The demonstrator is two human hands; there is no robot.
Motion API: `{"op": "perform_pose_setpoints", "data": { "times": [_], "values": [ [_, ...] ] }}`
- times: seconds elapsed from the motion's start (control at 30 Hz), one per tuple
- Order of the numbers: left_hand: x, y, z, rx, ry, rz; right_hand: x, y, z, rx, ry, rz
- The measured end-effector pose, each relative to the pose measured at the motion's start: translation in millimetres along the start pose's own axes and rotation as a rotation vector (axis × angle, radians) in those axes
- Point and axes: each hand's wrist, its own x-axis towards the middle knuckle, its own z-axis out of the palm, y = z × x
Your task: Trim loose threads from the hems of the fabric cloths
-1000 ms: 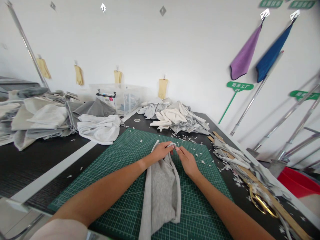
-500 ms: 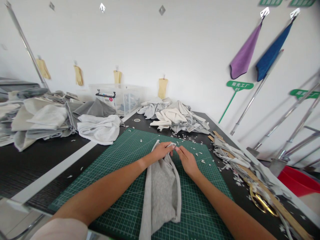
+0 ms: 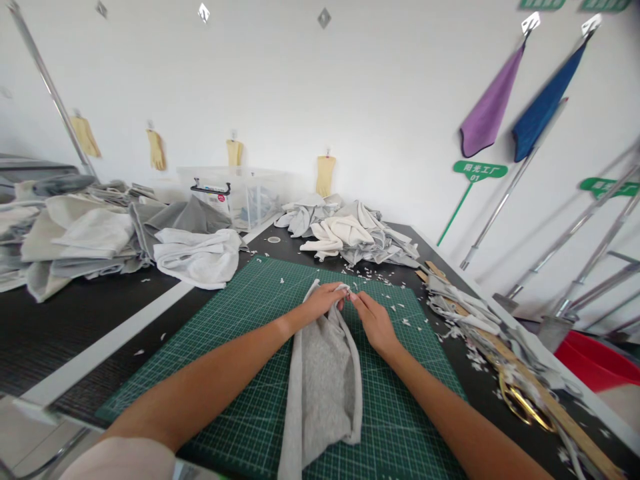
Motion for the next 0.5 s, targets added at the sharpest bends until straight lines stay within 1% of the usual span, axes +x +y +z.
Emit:
{"op": "perform_pose_setpoints", "data": {
  "times": [0.17,0.4,0.5],
  "values": [
    [2.6,-2.0,2.1,-0.031,0.067,0.003,-0.8,-4.4,-2.0,0.003,0.000,-0.006],
    [-0.7,4.2,3.8,0.030,-0.024,-0.017,-0.7,-4.6,-2.1,-0.015,0.019,-0.003],
    [-1.9,5.2,3.2,0.016,-0.024,-0.013,0.0,-3.0,-1.3,-0.024,0.022,0.003]
  ]
}}
